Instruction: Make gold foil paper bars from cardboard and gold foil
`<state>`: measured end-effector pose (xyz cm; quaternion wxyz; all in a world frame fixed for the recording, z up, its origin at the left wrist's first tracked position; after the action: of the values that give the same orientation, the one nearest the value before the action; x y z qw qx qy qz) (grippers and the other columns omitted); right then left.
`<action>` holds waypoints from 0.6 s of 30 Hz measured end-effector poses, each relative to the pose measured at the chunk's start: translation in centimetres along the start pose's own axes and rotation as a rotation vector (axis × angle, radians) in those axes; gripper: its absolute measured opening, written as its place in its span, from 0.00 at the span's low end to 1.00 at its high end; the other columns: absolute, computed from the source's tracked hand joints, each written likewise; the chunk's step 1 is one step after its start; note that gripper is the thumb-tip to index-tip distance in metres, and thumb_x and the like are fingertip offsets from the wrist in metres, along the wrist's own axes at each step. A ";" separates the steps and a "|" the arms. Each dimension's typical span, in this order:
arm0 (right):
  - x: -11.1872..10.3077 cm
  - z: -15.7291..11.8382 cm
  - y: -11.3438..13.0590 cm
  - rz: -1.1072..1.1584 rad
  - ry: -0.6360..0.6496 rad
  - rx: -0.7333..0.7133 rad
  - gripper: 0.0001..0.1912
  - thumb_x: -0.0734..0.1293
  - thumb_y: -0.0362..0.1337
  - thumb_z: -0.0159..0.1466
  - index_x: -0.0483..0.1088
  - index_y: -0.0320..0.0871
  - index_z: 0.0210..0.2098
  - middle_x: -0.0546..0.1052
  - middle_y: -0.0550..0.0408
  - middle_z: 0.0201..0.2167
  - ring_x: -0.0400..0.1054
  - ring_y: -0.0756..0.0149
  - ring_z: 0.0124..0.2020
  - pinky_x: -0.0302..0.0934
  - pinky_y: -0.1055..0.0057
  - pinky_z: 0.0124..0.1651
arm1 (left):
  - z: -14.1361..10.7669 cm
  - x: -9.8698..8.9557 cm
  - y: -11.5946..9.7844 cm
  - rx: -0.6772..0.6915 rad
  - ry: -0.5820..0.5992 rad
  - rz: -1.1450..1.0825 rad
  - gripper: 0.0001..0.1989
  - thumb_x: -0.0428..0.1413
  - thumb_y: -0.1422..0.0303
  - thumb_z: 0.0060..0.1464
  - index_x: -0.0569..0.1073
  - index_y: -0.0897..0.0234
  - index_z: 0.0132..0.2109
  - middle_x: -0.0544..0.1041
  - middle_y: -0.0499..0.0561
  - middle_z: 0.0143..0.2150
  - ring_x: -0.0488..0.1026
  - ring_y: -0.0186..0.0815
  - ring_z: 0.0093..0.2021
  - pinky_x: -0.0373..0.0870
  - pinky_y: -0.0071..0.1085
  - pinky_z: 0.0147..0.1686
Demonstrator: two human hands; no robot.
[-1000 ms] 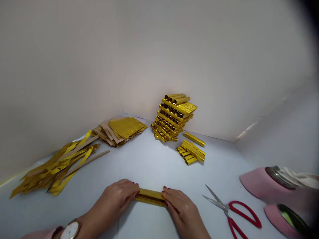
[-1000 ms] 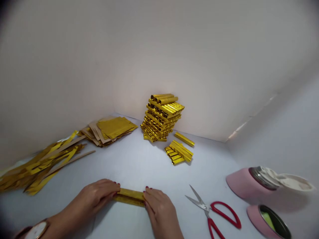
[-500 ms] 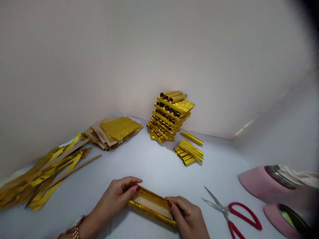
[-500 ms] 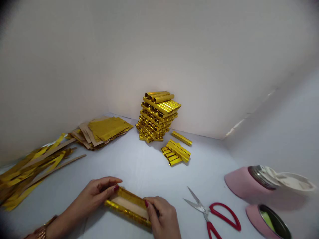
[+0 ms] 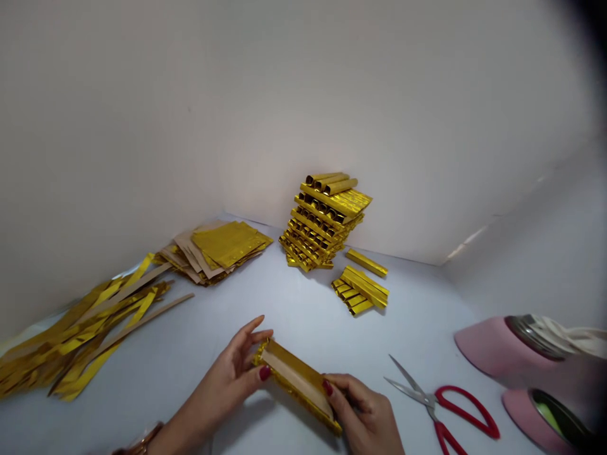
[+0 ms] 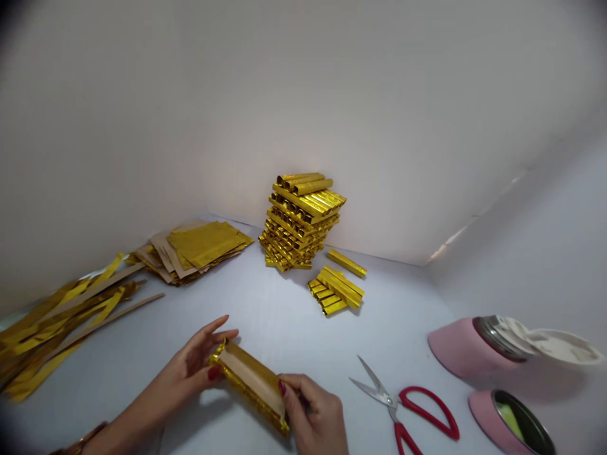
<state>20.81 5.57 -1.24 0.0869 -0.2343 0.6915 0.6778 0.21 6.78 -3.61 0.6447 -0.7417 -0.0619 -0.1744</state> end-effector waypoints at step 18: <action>5.3 -1.1 -1.0 0.438 0.372 0.237 0.22 0.68 0.55 0.56 0.70 0.40 0.32 0.72 0.56 0.25 0.61 0.71 0.25 0.51 0.75 0.27 | 0.7 1.7 -0.1 -0.151 0.030 0.076 0.43 0.64 0.52 0.45 0.60 0.73 0.61 0.68 0.42 0.20 0.60 0.27 0.19 0.56 0.24 0.20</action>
<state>16.80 3.46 -4.43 -0.1623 -0.1880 0.8039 0.5404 1.90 7.23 -3.03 0.5938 -0.7874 -0.0104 -0.1651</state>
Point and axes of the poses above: each hand's wrist, its own z-axis towards the middle knuckle, its own x-axis out of the palm, y = z × x, the point moved 8 cm from there along z, towards the middle knuckle
